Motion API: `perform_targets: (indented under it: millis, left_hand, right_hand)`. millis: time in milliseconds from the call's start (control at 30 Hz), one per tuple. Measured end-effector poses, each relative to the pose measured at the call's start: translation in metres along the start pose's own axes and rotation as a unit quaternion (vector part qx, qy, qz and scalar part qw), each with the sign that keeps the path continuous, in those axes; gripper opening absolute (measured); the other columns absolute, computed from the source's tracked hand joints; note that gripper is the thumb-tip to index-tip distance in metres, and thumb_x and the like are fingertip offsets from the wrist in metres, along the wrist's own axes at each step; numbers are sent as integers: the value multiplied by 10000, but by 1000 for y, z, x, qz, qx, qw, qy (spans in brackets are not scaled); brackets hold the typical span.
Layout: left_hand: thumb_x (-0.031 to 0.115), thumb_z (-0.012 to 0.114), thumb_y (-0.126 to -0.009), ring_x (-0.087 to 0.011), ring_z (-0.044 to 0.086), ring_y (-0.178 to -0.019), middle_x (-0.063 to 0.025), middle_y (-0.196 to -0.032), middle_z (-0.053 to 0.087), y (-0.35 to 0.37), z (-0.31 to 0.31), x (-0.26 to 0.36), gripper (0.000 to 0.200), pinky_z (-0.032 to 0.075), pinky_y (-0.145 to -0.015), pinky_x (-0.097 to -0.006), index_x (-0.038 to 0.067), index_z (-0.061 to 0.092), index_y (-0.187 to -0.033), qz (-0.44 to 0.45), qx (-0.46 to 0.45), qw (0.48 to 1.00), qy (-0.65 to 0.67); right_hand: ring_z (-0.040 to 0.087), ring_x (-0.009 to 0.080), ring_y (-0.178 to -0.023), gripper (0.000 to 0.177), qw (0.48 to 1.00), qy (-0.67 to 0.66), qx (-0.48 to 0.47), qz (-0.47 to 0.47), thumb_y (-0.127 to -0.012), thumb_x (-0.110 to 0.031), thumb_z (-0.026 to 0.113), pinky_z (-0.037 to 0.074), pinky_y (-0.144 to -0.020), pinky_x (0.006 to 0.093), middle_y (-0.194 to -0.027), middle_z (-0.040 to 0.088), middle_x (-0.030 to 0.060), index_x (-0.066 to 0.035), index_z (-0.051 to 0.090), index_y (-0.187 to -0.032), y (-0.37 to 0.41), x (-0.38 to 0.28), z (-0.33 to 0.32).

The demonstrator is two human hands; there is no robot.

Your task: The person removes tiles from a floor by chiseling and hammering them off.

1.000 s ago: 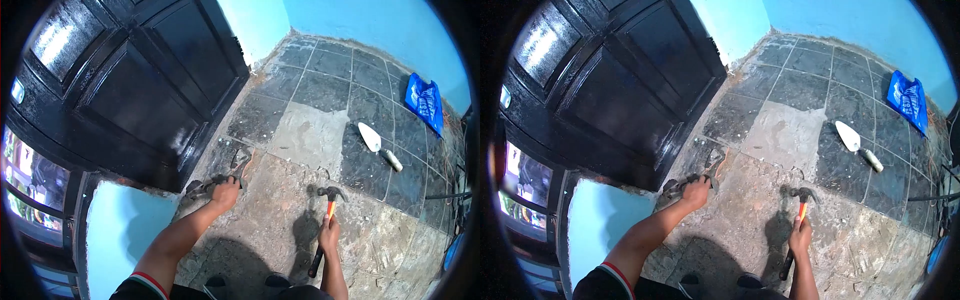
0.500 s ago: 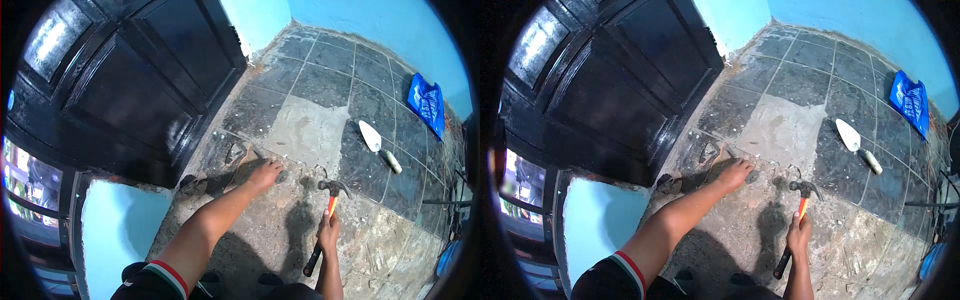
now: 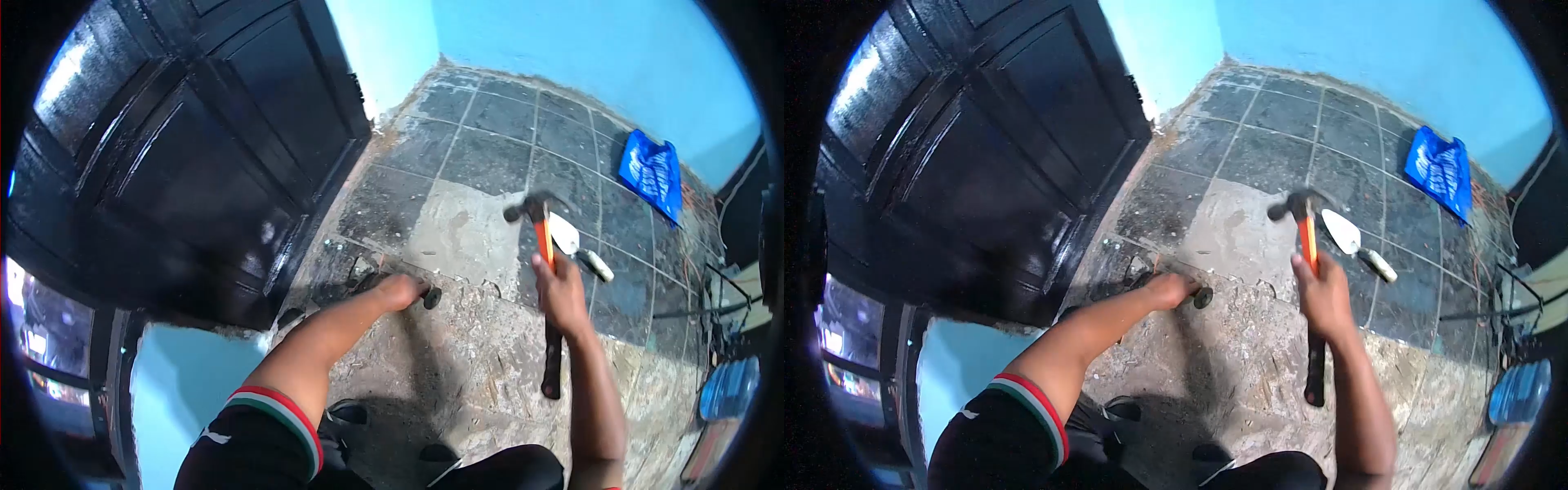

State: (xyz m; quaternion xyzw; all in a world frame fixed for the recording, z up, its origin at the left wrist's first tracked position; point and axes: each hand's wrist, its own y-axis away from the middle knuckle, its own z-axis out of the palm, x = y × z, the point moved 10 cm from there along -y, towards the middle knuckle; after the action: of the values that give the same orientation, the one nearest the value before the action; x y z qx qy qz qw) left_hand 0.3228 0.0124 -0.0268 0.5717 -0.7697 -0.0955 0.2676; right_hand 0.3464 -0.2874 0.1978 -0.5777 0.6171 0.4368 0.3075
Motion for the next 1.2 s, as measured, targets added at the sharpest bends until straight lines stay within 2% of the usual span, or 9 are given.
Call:
perform_targets:
  millis: [33, 133, 267, 400, 600, 733, 1100, 1133, 1200]
  left_hand:
    - [253, 552, -981, -342, 686, -1078, -187, -1102, 719, -2, 0, 12, 304, 543, -864, -472, 136, 645, -1246, 90, 35, 992, -82]
    - [256, 589, -957, -346, 700, -1040, -156, -1082, 730, -9, -7, 21, 273, 545, -846, -468, 128, 653, -1190, 88, -51, 991, -91]
    - [221, 617, -944, -338, 705, -1000, -127, -1008, 722, -39, 13, 2, 267, 542, -841, -490, 121, 643, -1190, 179, 166, 967, -68]
    - [136, 581, -939, -361, 704, -984, -137, -1118, 690, -32, 5, 11, 312, 558, -836, -481, 73, 618, -1242, 115, 131, 976, -133]
    - [72, 580, -885, -333, 710, -993, -143, -1119, 676, -24, 2, 10, 303, 570, -838, -482, 17, 630, -1179, 120, 178, 971, -104]
    - [103, 590, -890, -341, 709, -1000, -145, -1118, 682, -20, 13, 11, 279, 574, -835, -479, 16, 625, -1153, 139, 192, 966, -106]
    - [136, 512, -950, -334, 660, -1135, -182, -1245, 653, -25, 23, 13, 363, 517, -936, -483, 15, 594, -1283, 123, 129, 977, -120]
    - [140, 513, -950, -332, 656, -1139, -178, -1241, 654, -23, 23, 13, 360, 511, -945, -485, 18, 597, -1278, 123, 136, 976, -119]
    - [147, 517, -947, -327, 647, -1151, -166, -1233, 655, -20, 23, 14, 353, 492, -968, -487, 27, 602, -1268, 129, 157, 971, -124]
  right_hand:
    - [488, 150, -601, 392, 999, 42, 6, -5, -1010, -338, 644, 418, -567, 376, -657, 546, 37, 54, 636, -1006, -8, -14, -8]
    - [534, 145, -527, 396, 998, 60, 27, 24, -1008, -331, 646, 421, -485, 372, -620, 555, 37, 64, 659, -1040, -9, -61, -21]
    - [549, 142, -492, 352, 987, 64, 145, -10, -977, -265, 638, 428, -462, 341, -608, 547, 34, 71, 669, -1076, -3, -66, -20]
    - [512, 137, -413, 350, 969, -68, 227, 73, -1046, -337, 561, 385, -378, 309, -569, 514, 25, -53, 559, -840, 37, 5, 24]
    - [487, 122, -426, 344, 912, -255, 264, 181, -1059, -383, 534, 405, -383, 300, -589, 491, 2, -71, 568, -919, 88, 150, 146]
    - [454, 127, -399, 336, 921, -258, 160, 243, -1068, -367, 514, 381, -367, 297, -577, 471, -4, -72, 558, -913, 82, 187, 229]
    - [477, 144, -419, 393, 873, -265, 369, 178, -1077, -422, 442, 393, -383, 304, -590, 470, 14, -85, 493, -881, 103, 197, 189]
    - [499, 154, -424, 408, 872, -252, 360, 214, -1071, -432, 450, 396, -386, 307, -583, 475, 19, -83, 494, -865, 103, 208, 204]
    - [478, 149, -415, 380, 932, -192, 146, 269, -1076, -413, 449, 385, -379, 306, -574, 462, 10, -97, 482, -867, 97, 214, 249]
